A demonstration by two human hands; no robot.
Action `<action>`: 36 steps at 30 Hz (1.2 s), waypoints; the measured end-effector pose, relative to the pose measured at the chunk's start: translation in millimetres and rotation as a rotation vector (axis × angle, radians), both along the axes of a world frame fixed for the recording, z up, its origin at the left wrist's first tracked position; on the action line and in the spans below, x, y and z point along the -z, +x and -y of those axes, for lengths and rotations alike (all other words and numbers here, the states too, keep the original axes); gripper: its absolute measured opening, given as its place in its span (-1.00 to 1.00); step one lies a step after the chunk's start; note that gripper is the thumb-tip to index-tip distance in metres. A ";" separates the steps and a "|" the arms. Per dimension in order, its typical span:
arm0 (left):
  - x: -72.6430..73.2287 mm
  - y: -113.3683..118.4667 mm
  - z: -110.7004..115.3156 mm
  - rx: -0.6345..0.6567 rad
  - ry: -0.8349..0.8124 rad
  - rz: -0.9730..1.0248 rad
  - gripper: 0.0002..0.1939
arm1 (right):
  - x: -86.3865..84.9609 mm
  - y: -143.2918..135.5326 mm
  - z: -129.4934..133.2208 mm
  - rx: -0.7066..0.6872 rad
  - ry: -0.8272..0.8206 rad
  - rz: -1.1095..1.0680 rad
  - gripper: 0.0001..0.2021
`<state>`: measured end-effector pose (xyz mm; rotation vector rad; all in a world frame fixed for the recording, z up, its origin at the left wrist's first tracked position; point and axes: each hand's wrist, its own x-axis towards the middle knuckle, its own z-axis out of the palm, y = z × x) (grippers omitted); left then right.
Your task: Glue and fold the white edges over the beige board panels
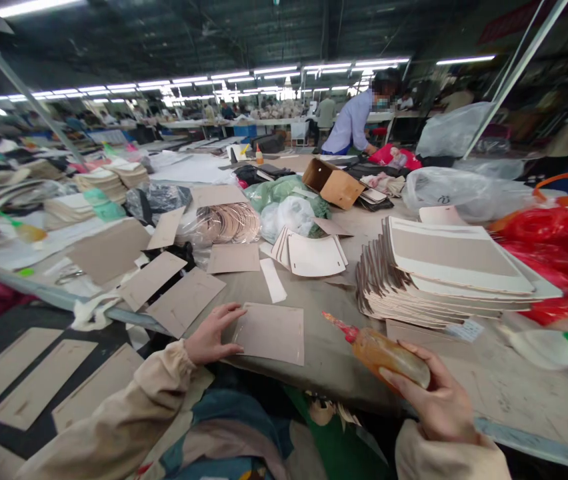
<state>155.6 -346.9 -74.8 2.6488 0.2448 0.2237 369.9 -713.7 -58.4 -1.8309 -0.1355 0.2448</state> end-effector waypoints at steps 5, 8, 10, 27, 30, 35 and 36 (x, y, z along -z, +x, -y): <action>-6.1 13.1 6.6 0.035 0.100 -0.329 0.17 | -3.3 -6.6 -4.2 0.017 0.017 0.005 -0.40; -9.2 20.8 9.6 0.062 0.134 -0.430 0.22 | -6.0 -11.7 -9.3 0.016 -0.001 0.040 -0.41; -11.0 25.0 10.3 0.076 0.153 -0.473 0.23 | -4.3 -12.9 -11.0 0.001 -0.025 0.085 -0.42; -8.0 36.4 1.3 0.112 0.188 -0.477 0.23 | 24.8 -9.9 -11.9 -0.080 -0.179 0.231 -0.46; -7.9 37.6 1.6 0.109 0.192 -0.474 0.26 | 22.8 -12.7 -14.6 -0.066 -0.211 0.247 -0.48; -4.5 36.1 1.6 0.114 0.184 -0.451 0.24 | 22.9 -12.7 -15.8 -0.078 -0.264 0.289 -0.48; -3.6 35.5 1.7 0.111 0.183 -0.446 0.23 | 23.1 -12.5 -15.7 -0.079 -0.272 0.289 -0.49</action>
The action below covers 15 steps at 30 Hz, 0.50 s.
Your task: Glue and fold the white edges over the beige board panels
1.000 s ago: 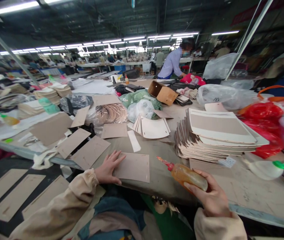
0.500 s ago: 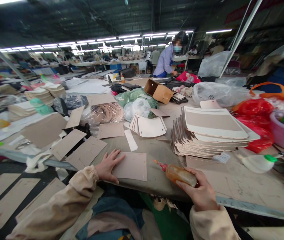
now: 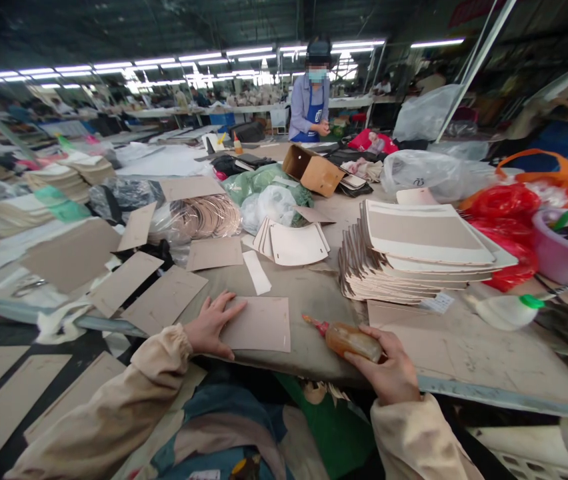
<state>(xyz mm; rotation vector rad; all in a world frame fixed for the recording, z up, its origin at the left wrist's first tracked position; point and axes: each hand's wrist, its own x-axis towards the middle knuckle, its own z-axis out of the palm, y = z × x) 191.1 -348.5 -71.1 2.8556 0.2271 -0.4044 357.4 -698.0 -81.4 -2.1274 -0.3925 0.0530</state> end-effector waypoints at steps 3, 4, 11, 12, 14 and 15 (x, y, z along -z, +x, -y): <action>3.4 -1.9 0.0 -0.009 -0.005 0.029 0.24 | -0.4 -0.1 0.2 0.008 0.007 -0.007 -0.48; 4.7 -2.3 0.0 -0.009 -0.011 0.041 0.25 | -0.9 -0.3 0.1 0.011 0.010 -0.008 -0.48; 4.4 -2.8 -0.6 -0.020 -0.055 0.049 0.26 | -7.7 0.7 -1.1 0.067 0.101 -0.143 -0.44; 3.3 -2.8 -0.8 -0.022 -0.065 0.047 0.26 | -8.6 1.0 -0.8 0.076 0.134 -0.181 -0.43; 1.6 -3.1 -1.3 -0.021 -0.085 0.051 0.27 | -9.4 1.5 0.4 0.090 0.219 -0.243 -0.42; 1.2 -3.4 -1.5 -0.019 -0.093 0.056 0.28 | -9.2 1.7 1.3 0.092 0.270 -0.265 -0.42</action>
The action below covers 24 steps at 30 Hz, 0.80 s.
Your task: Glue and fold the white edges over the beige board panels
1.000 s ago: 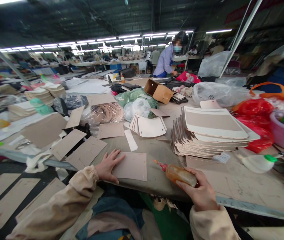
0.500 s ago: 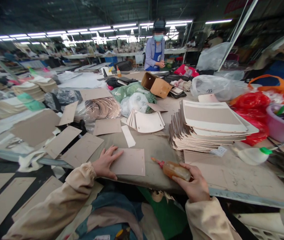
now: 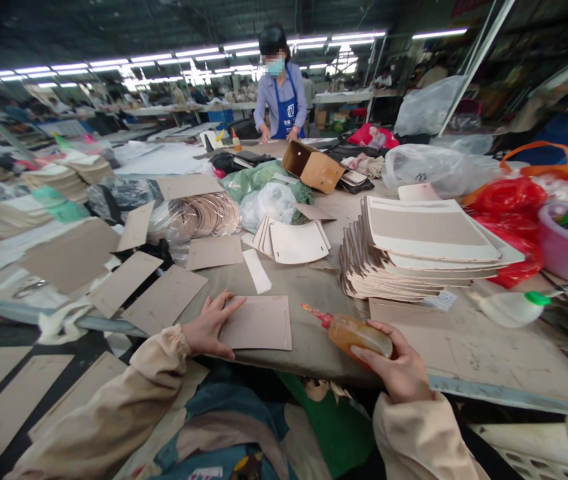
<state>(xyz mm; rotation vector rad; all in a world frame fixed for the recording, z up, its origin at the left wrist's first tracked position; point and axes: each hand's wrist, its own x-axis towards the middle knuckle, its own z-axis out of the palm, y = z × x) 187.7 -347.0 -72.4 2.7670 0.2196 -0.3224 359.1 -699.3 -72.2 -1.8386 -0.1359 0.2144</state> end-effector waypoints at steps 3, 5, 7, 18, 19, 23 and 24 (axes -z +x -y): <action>0.4 -0.9 0.0 -0.003 -0.007 0.013 0.29 | 2.4 1.3 3.9 -0.012 0.145 -0.036 -0.43; 0.5 -1.5 0.4 -0.018 -0.005 0.027 0.30 | 3.6 2.9 6.5 -0.032 0.206 -0.059 -0.45; -0.5 -2.4 1.0 -0.037 -0.004 0.056 0.30 | 2.9 4.5 8.0 -0.038 0.273 -0.101 -0.47; -10.7 11.9 5.2 0.135 0.041 0.313 0.11 | -25.5 -8.3 4.5 -0.298 0.864 -0.259 -0.48; -12.6 16.7 10.4 0.144 0.044 0.314 0.12 | -26.8 -9.9 5.0 -0.344 0.885 -0.278 -0.47; -22.7 31.3 40.2 0.155 0.013 0.305 0.15 | -28.1 -14.6 11.6 -0.448 0.898 -0.309 -0.43; -24.1 33.9 47.4 0.159 -0.001 0.304 0.15 | -27.1 -14.3 13.6 -0.446 0.898 -0.296 -0.43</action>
